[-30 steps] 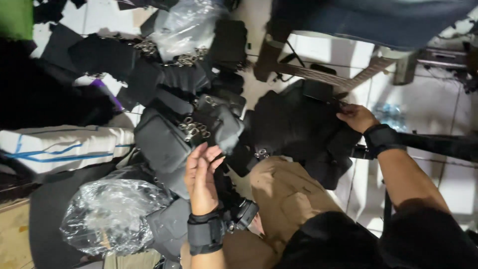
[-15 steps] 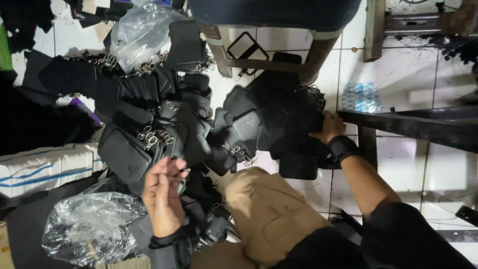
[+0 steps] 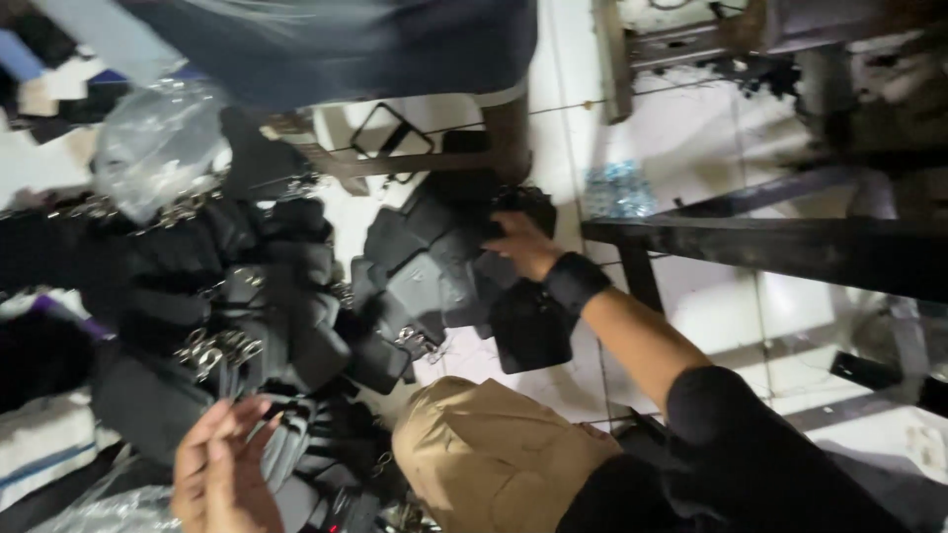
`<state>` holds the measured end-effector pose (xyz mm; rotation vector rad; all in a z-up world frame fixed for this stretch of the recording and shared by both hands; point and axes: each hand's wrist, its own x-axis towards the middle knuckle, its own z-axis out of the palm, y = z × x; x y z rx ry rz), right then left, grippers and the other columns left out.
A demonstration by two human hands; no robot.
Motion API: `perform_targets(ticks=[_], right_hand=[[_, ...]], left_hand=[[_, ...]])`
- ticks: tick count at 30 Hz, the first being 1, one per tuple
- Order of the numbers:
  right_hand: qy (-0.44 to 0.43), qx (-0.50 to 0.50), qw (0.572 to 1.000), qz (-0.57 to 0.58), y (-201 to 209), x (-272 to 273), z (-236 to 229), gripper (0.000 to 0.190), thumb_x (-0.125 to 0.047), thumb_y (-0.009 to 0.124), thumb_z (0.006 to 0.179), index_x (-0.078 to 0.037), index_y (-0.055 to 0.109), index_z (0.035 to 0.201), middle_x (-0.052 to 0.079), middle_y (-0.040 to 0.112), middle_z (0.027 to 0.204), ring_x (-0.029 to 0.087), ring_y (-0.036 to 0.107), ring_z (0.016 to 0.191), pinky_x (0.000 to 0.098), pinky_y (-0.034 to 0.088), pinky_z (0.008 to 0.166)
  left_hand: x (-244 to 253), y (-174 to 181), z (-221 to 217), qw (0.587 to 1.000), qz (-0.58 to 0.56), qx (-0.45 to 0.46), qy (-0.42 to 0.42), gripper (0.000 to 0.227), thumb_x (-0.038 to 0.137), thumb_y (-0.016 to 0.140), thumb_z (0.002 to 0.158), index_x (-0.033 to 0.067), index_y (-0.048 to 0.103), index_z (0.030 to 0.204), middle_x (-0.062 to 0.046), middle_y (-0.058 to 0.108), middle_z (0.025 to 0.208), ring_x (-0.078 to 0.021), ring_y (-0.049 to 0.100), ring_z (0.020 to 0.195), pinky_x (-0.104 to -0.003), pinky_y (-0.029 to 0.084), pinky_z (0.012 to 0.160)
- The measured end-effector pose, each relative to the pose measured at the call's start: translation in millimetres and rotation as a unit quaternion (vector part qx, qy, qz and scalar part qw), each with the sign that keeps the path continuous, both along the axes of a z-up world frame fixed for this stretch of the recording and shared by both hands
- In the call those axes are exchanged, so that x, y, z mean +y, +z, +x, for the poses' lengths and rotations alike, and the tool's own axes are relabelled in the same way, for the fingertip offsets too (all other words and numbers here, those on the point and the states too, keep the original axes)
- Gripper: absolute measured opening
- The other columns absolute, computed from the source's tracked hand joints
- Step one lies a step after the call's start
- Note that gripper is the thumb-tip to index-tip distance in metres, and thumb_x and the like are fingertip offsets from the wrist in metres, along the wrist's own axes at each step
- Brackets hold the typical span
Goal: The person picks up small black pouches from a pile on the floor, opens them to check the interior, and places them into a separate stack. The person handles the pouches one at a time, repeatedly opening and closing them before stacking them.
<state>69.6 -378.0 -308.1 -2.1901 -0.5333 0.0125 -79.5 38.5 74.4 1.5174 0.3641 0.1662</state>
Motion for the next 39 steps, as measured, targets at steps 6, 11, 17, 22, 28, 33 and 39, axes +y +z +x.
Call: perform_targets(ticks=[6,11,17,22,28,33,39], right_hand=[[-0.167,0.081,0.961,-0.206,68,12,-30,0.126,-0.045,0.093,0.062,0.005,0.025,0.156,0.036,0.029,0.156,0.052,0.032,0.142,0.0524,0.03,0.117],[-0.133,0.152,0.9,-0.387,41,14,-63,0.13,-0.067,0.086,0.066,0.0,0.023,0.157,0.034,0.032,0.15,0.052,0.038,0.133,0.0596,0.028,0.113],[-0.211,0.125,0.922,-0.3,55,16,-57,0.096,-0.044,0.095,0.06,-0.006,0.047,0.133,0.019,0.053,0.11,0.042,0.057,0.091,0.0529,0.047,0.082],[-0.161,0.211,0.944,-0.194,53,9,-45,0.069,-0.032,0.087,0.073,-0.003,0.048,0.122,0.022,0.06,0.113,0.044,0.065,0.096,0.052,0.055,0.082],[-0.063,0.25,0.961,-0.103,78,6,-33,0.091,-0.045,0.074,0.088,0.003,0.031,0.153,0.025,0.053,0.146,0.045,0.058,0.123,0.049,0.046,0.099],[-0.088,0.205,0.967,0.125,175,28,-18,0.073,-0.031,0.083,0.08,-0.002,0.048,0.137,0.016,0.073,0.1,0.028,0.069,0.075,0.039,0.055,0.07],[0.045,0.146,0.949,0.275,285,85,-2,0.042,-0.027,0.076,0.088,-0.012,0.053,0.12,0.004,0.073,0.097,0.019,0.072,0.079,0.0313,0.057,0.073]], left_hand=[[151,-94,-20,0.977,-0.147,-0.036,-0.148,0.05,0.023,0.048,0.108,-0.0033,0.042,0.15,-0.036,0.055,0.143,-0.048,0.059,0.131,-0.063,0.055,0.105],[259,-147,-10,0.929,-0.318,0.066,-0.176,0.039,0.001,0.043,0.109,-0.0072,0.044,0.148,-0.048,0.046,0.142,-0.0582,0.044,0.138,-0.08,0.034,0.106],[310,-185,11,0.822,-0.493,0.182,-0.218,0.052,0.028,0.031,0.12,-0.0141,0.061,0.128,-0.037,0.044,0.154,-0.0472,0.034,0.145,-0.069,0.016,0.112],[289,-163,34,0.698,-0.607,0.27,-0.268,0.059,0.033,0.039,0.114,-0.0109,0.049,0.151,-0.031,0.045,0.155,-0.0544,0.035,0.139,-0.068,0.016,0.108],[292,-168,48,0.535,-0.719,0.259,-0.36,0.053,0.029,0.026,0.12,-0.0019,0.018,0.163,-0.019,0.017,0.171,-0.0372,-0.002,0.15,-0.054,-0.002,0.122],[324,-205,39,0.57,-0.697,0.321,-0.294,0.058,0.036,0.025,0.115,0.0015,0.022,0.161,-0.019,0.021,0.168,-0.0384,0.011,0.152,-0.051,0.005,0.124],[278,-216,-10,0.91,-0.351,0.191,-0.114,0.048,-0.005,0.059,0.102,0.0019,0.056,0.15,-0.038,0.057,0.145,-0.0519,0.056,0.129,-0.07,0.05,0.092]])
